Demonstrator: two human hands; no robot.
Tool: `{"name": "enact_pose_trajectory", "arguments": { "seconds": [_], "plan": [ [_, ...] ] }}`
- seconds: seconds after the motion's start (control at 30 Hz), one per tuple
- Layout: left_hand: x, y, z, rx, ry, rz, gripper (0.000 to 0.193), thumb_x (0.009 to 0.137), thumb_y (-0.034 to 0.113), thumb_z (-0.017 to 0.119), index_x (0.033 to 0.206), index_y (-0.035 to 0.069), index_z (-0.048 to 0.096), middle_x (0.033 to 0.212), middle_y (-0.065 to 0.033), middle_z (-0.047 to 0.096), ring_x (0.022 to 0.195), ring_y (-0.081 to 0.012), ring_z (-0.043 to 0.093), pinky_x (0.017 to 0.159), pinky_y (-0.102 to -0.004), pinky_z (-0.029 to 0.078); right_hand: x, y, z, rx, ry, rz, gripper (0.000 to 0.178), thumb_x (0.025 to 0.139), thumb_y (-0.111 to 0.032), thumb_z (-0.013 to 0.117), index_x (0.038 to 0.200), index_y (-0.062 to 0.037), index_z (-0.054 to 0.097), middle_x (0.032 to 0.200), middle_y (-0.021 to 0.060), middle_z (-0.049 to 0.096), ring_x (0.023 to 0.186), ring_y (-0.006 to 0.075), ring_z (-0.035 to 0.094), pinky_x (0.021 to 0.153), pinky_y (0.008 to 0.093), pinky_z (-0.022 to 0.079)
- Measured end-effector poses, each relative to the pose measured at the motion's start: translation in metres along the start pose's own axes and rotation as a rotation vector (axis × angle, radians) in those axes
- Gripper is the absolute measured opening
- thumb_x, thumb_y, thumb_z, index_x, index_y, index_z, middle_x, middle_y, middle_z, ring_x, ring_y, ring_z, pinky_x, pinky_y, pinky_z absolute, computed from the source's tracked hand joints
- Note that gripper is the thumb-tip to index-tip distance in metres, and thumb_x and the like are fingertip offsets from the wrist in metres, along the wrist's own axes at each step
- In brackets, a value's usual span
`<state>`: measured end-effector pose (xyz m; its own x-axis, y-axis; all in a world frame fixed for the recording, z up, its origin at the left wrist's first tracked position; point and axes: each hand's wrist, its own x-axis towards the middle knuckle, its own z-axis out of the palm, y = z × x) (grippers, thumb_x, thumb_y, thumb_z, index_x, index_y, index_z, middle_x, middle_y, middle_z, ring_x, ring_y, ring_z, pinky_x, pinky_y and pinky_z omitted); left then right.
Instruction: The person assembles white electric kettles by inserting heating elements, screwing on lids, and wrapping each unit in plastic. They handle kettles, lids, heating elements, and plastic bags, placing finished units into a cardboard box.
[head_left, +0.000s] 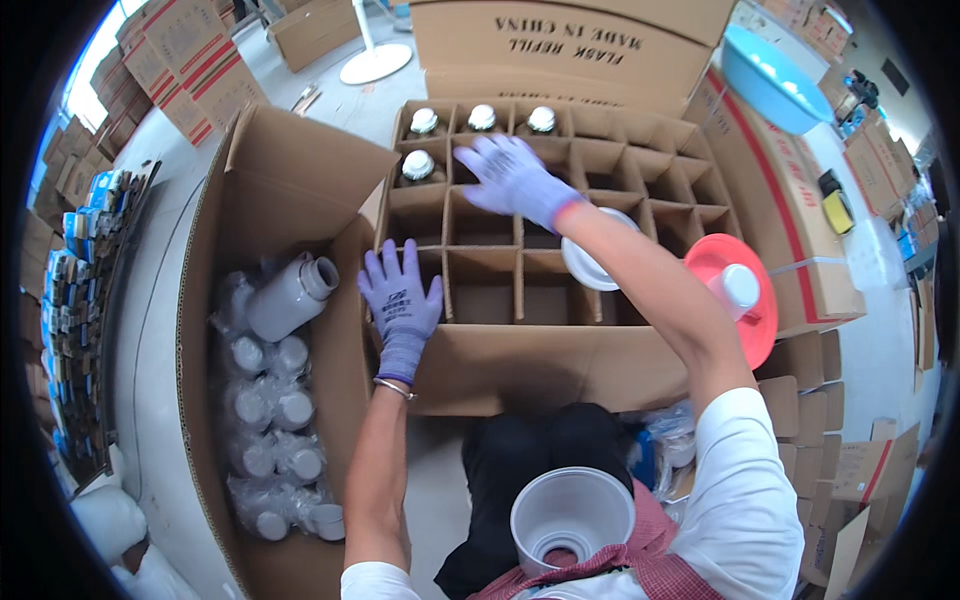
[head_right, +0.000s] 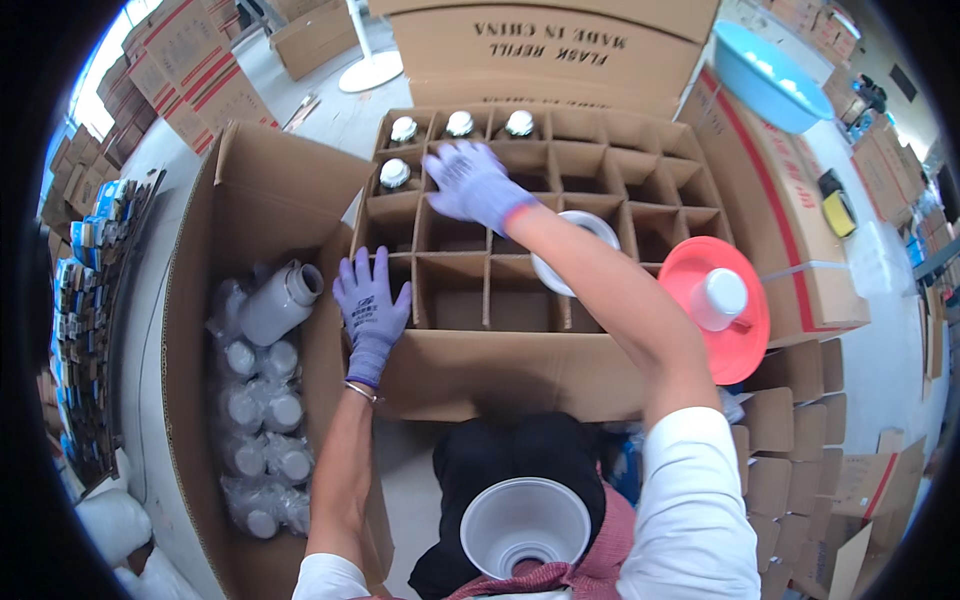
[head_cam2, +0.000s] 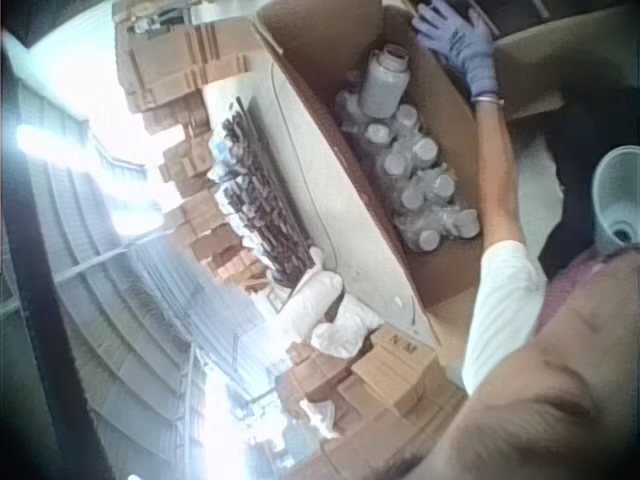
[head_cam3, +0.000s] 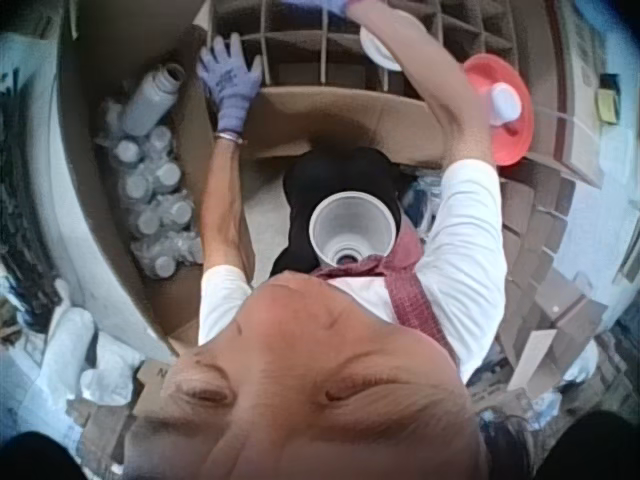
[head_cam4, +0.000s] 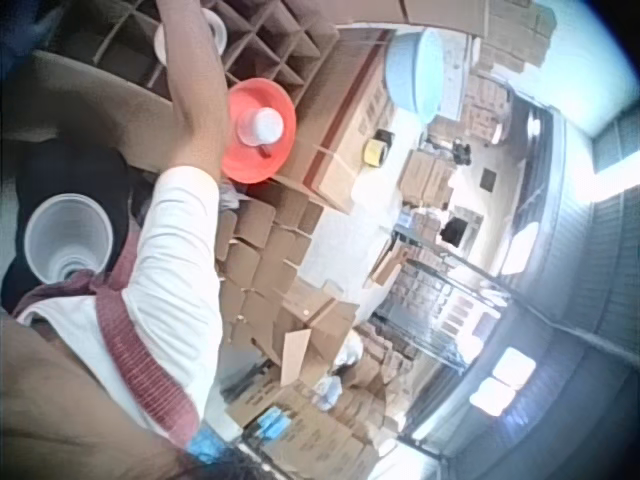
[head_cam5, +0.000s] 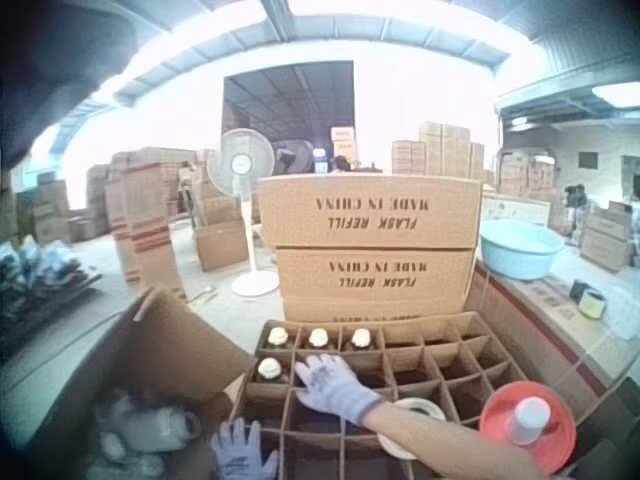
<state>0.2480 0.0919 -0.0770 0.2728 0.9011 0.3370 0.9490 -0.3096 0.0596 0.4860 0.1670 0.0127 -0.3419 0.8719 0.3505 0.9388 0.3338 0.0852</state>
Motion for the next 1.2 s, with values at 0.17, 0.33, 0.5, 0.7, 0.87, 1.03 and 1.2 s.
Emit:
{"name": "enact_pose_trajectory", "arguments": {
  "seconds": [0.17, 0.33, 0.5, 0.7, 0.87, 1.03, 1.2],
  "plan": [
    [0.005, 0.008, 0.0, -0.025, 0.047, 0.05, 0.072, 0.085, 0.045, 0.065, 0.146, 0.013, 0.045, 0.148, -0.0179, 0.04, 0.139, -0.0434, 0.031, 0.114, -0.0607, 0.022, 0.105, -0.03, 0.086, 0.134, -0.204, 0.346, 0.057, 0.083, -0.049, 0.07, 0.129, -0.0187, 0.058, 0.128, 0.0137, 0.062, 0.118, 0.0308, 0.061, 0.099, 0.0511, 0.043],
    [0.005, 0.004, -0.006, -0.046, 0.041, 0.022, 0.068, 0.088, 0.047, 0.062, 0.144, 0.013, 0.047, 0.148, -0.0173, 0.04, 0.137, -0.0442, 0.032, 0.113, -0.0607, 0.023, 0.109, -0.03, 0.084, 0.269, -0.333, 0.451, 0.063, 0.084, -0.048, 0.07, 0.136, -0.0195, 0.049, 0.13, 0.0118, 0.063, 0.119, 0.0321, 0.062, 0.1, 0.0604, 0.039],
    [0.004, 0.006, 0.006, -0.128, 0.153, 0.028, 0.059, 0.093, 0.045, 0.056, 0.141, 0.011, 0.051, 0.145, -0.0182, 0.046, 0.137, -0.0434, 0.035, 0.114, -0.06, 0.023, 0.063, -0.013, -0.02, 0.156, 0.013, 0.264, 0.054, 0.088, -0.045, 0.065, 0.133, -0.018, 0.053, 0.118, 0.0163, 0.063, 0.113, 0.0351, 0.06, 0.096, 0.054, 0.042],
    [-0.024, 0.035, -0.057, -1.606, 0.088, -0.254, 0.059, 0.101, 0.044, 0.051, 0.148, 0.009, 0.042, 0.148, -0.0151, 0.045, 0.137, -0.033, 0.041, 0.113, -0.0501, 0.035, -0.058, -0.032, -0.161, 0.347, 0.604, -0.127, 0.042, 0.079, -0.02, 0.071, 0.117, -0.0133, 0.055, 0.099, 0.015, 0.056, 0.096, 0.0362, 0.056, 0.084, 0.046, 0.044],
    [-0.086, 0.082, -0.145, -2.524, -0.554, -0.051, 0.083, 0.093, 0.073, 0.04, 0.148, 0.01, 0.039, 0.142, -0.0084, 0.053, 0.121, -0.0271, 0.058, 0.102, -0.0403, 0.051, -0.215, -0.083, -0.184, 0.592, 0.639, -0.007, 0.055, 0.078, -0.012, 0.073, 0.128, -0.0007, 0.051, 0.115, 0.0185, 0.057, 0.104, 0.0375, 0.057, 0.092, 0.0446, 0.045],
    [-0.131, 0.053, -0.166, -2.028, -0.428, -0.145, 0.073, 0.094, 0.046, 0.055, 0.149, 0.002, 0.036, 0.141, -0.0112, 0.052, 0.128, -0.0218, 0.053, 0.105, -0.0343, 0.045, -0.343, -0.133, -0.191, 0.965, 0.261, -0.002, 0.059, 0.081, -0.016, 0.072, 0.134, -0.0053, 0.051, 0.135, 0.0207, 0.05, 0.127, 0.0381, 0.047, 0.111, 0.0477, 0.034],
    [-0.191, 0.058, -0.226, -1.317, -0.713, 0.082, 0.09, 0.071, 0.018, 0.079, 0.148, -0.001, 0.036, 0.139, -0.0138, 0.052, 0.128, -0.0213, 0.05, 0.111, -0.0334, 0.038, -0.453, -0.165, -0.165, 1.15, 0.212, 0.384, 0.054, 0.088, -0.016, 0.059, 0.138, 0.0018, 0.048, 0.139, 0.0203, 0.049, 0.13, 0.0365, 0.046, 0.112, 0.0448, 0.034]
  ]
}}
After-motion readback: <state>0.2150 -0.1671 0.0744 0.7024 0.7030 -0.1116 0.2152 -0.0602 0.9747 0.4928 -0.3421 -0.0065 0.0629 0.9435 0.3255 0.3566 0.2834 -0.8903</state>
